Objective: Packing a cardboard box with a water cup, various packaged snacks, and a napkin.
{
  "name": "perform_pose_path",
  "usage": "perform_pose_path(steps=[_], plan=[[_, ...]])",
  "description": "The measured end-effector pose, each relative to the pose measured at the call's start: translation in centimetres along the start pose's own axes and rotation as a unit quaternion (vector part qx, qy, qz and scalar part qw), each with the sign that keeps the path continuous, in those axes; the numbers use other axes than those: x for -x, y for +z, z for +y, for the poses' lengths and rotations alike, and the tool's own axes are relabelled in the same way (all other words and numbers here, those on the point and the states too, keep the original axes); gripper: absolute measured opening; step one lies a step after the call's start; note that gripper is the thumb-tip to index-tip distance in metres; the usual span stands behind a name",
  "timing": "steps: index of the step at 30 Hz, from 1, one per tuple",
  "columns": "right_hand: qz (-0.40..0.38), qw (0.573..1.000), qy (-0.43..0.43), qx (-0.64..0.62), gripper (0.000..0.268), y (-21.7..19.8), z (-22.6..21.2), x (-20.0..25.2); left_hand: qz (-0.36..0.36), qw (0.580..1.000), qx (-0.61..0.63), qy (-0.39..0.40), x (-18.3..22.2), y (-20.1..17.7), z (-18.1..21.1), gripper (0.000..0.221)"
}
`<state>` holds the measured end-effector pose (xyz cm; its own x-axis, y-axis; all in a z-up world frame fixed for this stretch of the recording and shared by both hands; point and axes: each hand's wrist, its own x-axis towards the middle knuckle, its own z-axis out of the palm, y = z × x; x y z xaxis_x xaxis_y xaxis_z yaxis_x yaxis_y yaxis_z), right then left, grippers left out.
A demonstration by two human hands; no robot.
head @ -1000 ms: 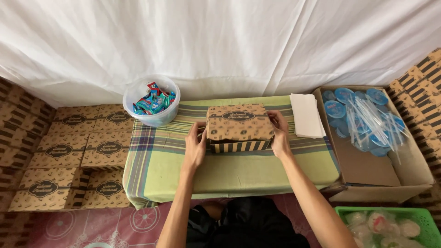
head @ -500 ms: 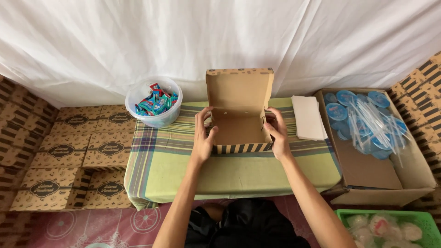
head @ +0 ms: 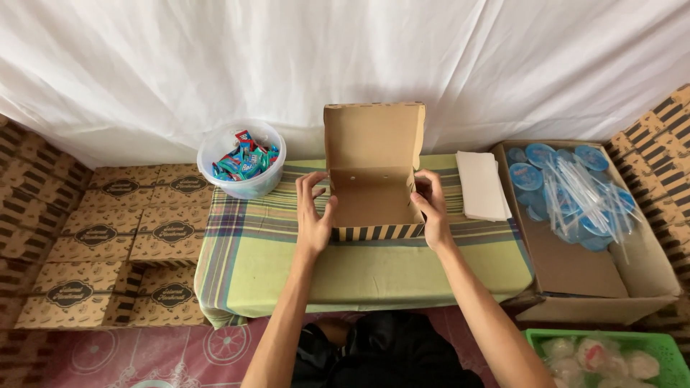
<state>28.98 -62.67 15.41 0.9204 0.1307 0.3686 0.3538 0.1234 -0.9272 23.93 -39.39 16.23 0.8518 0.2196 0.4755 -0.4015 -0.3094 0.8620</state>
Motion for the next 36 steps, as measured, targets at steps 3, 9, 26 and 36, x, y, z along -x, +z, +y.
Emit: perform_pose_path(steps=[3,9,26,36], plan=[[-0.005,1.0,-0.001,0.007,0.039,0.3,-1.3,0.2,-0.004,1.0,-0.011,0.018,0.1,0.0,1.4,0.046],[-0.015,1.0,0.012,0.005,0.052,-0.1,-0.6,0.1,-0.019,0.999,-0.004,0.037,0.1,0.1,1.9,0.059],[0.026,0.999,-0.013,0.015,0.054,-0.6,1.5,-0.1,-0.019,0.999,0.031,0.027,-0.1,0.1,-0.3,0.058],[0.181,0.812,-0.115,0.543,0.034,-8.1,4.3,-2.5,0.014,0.998,0.057,-0.012,0.1,0.2,-0.3,0.05]])
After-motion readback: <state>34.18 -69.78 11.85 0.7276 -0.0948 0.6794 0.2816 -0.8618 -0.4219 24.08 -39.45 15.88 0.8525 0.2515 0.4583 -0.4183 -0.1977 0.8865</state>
